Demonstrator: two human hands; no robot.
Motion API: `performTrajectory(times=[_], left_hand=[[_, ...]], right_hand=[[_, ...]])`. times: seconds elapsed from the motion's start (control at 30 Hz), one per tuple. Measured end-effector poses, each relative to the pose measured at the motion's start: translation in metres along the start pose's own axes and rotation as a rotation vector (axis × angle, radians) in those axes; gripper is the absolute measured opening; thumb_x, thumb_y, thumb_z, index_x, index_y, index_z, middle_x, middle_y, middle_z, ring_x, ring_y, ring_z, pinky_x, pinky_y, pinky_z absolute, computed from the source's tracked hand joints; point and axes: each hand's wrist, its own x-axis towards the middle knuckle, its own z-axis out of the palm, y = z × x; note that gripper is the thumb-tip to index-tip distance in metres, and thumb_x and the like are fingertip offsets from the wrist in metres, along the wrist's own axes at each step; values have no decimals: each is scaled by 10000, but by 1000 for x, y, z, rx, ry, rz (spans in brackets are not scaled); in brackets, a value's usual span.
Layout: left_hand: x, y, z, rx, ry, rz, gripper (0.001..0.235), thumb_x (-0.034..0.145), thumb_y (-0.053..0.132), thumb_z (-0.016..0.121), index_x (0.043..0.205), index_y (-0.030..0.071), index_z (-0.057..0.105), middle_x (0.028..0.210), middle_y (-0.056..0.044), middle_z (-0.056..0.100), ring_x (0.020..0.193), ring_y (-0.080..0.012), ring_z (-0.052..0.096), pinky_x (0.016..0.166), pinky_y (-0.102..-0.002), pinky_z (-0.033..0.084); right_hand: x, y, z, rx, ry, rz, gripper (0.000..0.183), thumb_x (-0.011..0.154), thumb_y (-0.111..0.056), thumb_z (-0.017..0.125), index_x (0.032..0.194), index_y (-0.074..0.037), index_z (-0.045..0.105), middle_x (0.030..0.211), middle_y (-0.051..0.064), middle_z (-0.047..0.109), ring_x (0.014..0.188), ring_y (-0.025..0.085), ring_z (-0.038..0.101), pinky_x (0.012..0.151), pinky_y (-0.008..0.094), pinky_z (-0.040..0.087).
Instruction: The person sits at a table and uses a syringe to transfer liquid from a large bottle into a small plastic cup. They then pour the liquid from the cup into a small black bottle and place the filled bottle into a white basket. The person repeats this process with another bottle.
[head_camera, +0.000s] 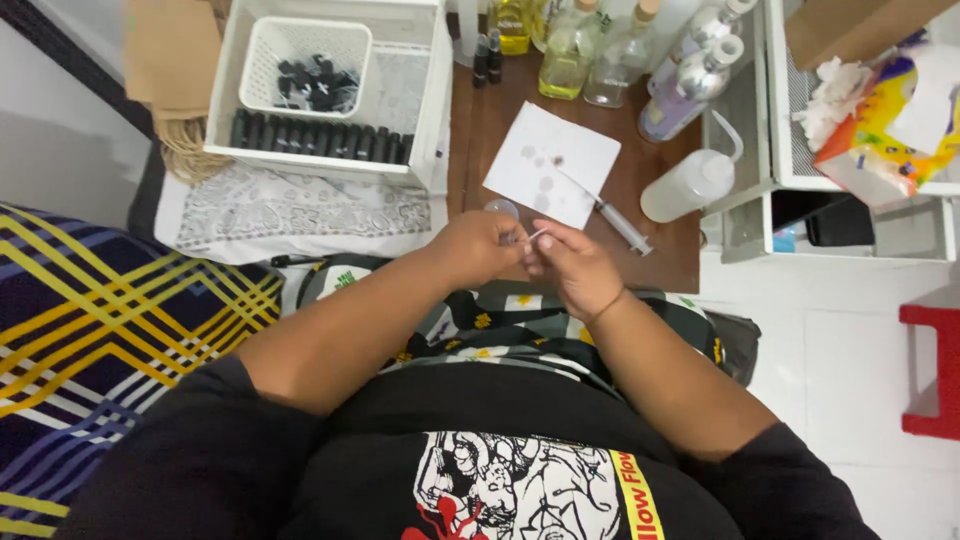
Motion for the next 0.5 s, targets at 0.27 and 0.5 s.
performTrajectory(times=[0.27,0.5], left_hand=[[29,-9,33,160,-103,-60,216,830,458,693,893,262,759,802,-1,752,902,-268,747,781,-366,569],[33,21,31,8,-20,-89,285,879,398,687,1107,226,696,1031,-56,742,1079,-305,699,895,-458,554]], right_hand=[[12,32,-31,82,12,-23,179,945,-66,738,1123,-54,734,948,148,766,833,247,772,709,373,669],[13,3,-26,103,58,-87,89,1002,-136,676,1074,-84,679,941,88,753,822,141,716,729,281,622]])
